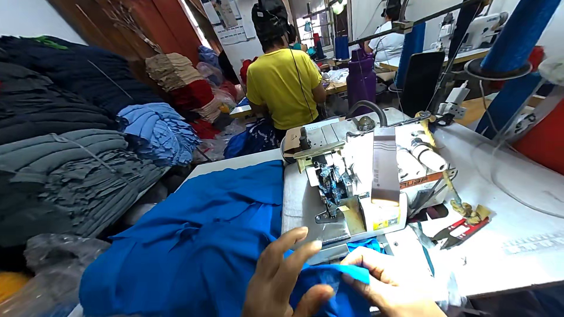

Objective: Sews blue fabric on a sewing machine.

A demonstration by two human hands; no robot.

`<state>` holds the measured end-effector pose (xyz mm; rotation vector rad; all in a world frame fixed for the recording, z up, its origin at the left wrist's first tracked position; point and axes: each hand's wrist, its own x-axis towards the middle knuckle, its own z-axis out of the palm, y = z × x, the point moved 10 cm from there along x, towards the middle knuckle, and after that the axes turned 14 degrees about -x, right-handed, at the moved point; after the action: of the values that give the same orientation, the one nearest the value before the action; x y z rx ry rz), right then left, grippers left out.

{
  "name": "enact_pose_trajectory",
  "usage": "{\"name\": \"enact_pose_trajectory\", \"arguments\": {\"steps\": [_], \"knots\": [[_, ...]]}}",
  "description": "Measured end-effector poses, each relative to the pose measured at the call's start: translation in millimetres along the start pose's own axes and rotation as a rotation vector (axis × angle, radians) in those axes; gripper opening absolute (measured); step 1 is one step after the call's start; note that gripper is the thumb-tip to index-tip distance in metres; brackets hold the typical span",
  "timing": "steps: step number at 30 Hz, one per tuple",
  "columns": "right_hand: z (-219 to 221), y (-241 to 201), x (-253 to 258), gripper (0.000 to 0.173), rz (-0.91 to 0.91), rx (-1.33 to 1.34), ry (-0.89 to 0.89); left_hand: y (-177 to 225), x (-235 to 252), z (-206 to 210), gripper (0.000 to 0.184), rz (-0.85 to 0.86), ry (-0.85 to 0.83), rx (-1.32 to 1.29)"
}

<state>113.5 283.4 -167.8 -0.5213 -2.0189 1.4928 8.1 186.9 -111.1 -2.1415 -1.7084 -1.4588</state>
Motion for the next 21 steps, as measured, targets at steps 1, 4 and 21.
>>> {"name": "enact_pose_trajectory", "arguments": {"steps": [1,4,21], "knots": [[1,7,1,0.013,0.076,0.055,-0.021,7,-4,0,0.039,0.068,-0.01,0.022],[4,23,1,0.018,0.256,0.207,-0.075,26,-18,15,0.033,0.232,-0.118,0.066],[-20,28,3,0.022,0.255,0.102,0.152,34,-30,22,0.012,0.272,-0.256,-0.08]]}}
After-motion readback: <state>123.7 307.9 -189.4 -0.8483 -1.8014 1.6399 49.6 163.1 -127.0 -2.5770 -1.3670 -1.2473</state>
